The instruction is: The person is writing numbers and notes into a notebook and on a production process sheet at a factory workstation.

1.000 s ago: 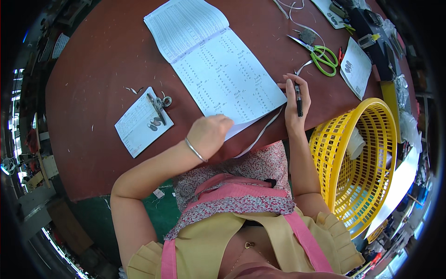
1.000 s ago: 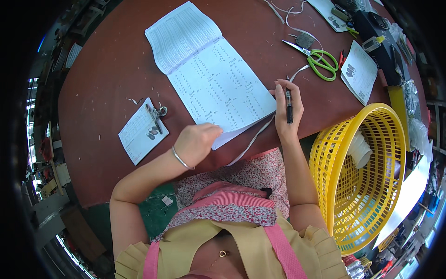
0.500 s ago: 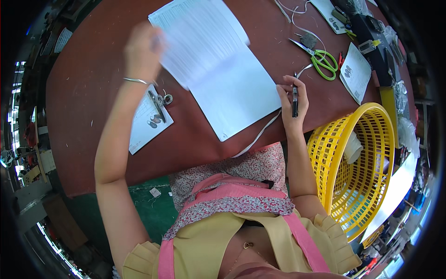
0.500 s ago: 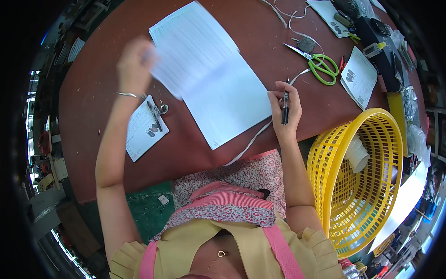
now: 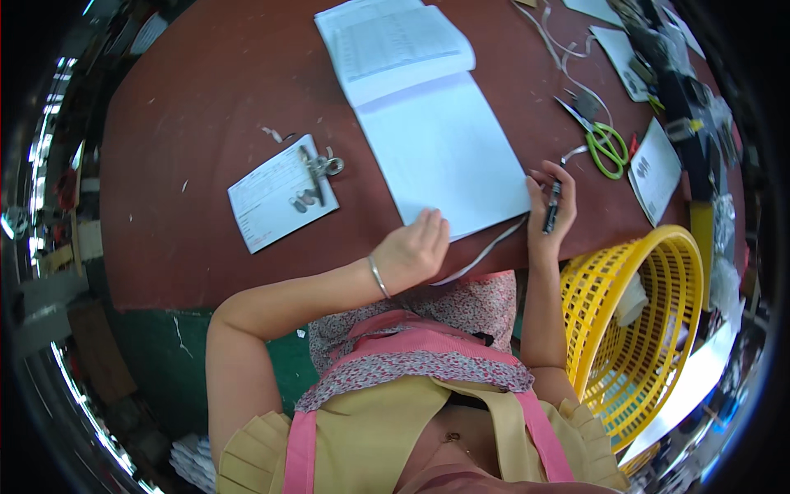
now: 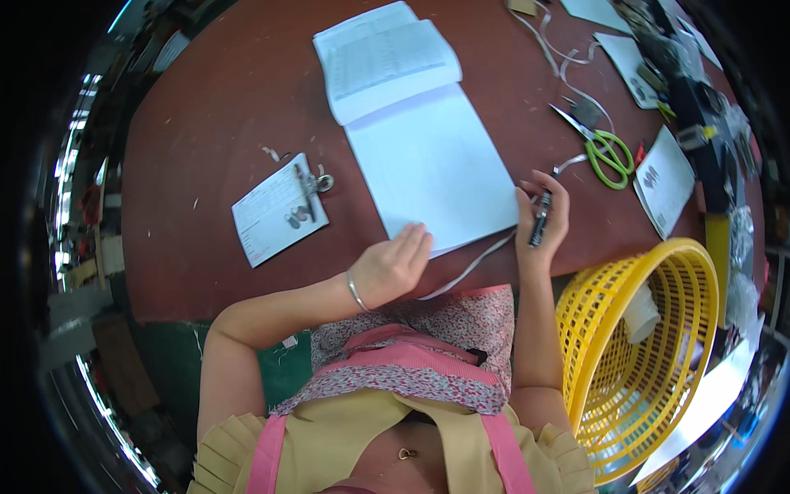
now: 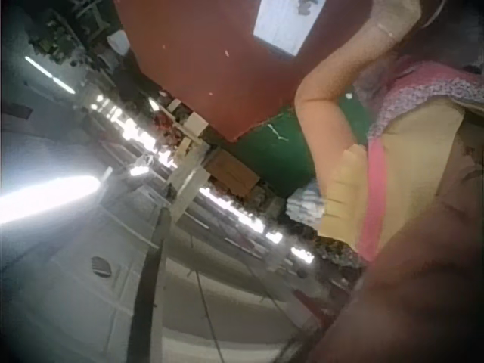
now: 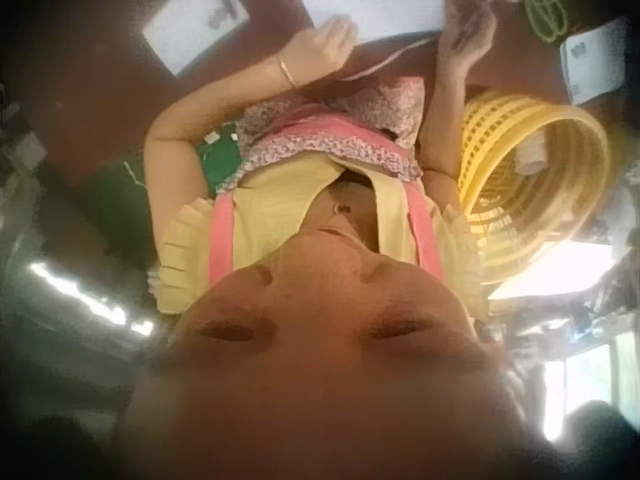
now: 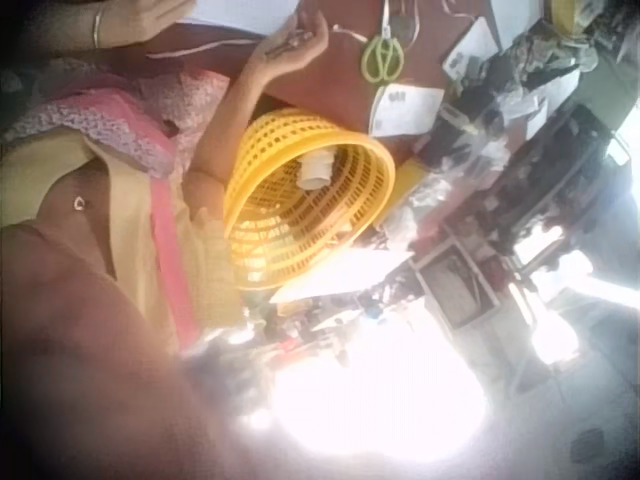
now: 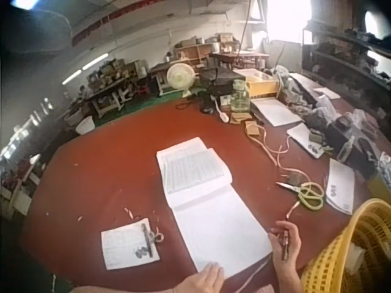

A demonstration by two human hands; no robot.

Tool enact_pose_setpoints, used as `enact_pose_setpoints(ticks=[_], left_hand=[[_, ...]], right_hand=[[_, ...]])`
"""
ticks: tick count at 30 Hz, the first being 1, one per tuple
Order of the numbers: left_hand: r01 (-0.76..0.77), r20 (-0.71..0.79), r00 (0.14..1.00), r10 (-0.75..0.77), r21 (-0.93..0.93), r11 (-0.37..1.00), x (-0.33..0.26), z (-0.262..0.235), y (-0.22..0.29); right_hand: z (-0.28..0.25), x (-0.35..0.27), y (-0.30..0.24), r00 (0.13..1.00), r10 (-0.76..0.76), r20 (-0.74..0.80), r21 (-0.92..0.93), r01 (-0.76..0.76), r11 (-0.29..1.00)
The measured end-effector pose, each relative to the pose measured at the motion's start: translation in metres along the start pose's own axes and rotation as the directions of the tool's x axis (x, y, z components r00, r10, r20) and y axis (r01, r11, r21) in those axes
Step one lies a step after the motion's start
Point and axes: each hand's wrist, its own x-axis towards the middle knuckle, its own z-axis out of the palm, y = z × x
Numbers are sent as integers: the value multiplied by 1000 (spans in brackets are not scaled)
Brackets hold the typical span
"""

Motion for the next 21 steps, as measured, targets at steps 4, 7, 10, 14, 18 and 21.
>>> enact_pose_setpoints(ticks=[4,7,10,14,18,21], left_hand=[[92,102,992,-71,-213,973,5,-23,17],[117,156,987,-46,-482,868,-4,-21,26],[189,85,982,-170,-516,836,4,-11,6],[550,67,835,-546,-114,827,18,8,-75],[479,-50,870,-490,-142,866,-1,-18,-93],[580,-172,772,-612,-203,789,-42,-55,-83]], right_hand=[[-8,-4,-25,942,-317,110,-485,330,810],[-1,16,-93,804,-409,432,-478,588,652],[9,30,-125,653,-86,753,-480,633,607],[69,44,-148,627,-340,701,-395,739,546],[133,61,-83,613,-366,700,-224,675,703],[165,65,-45,569,-484,665,-229,772,593]])
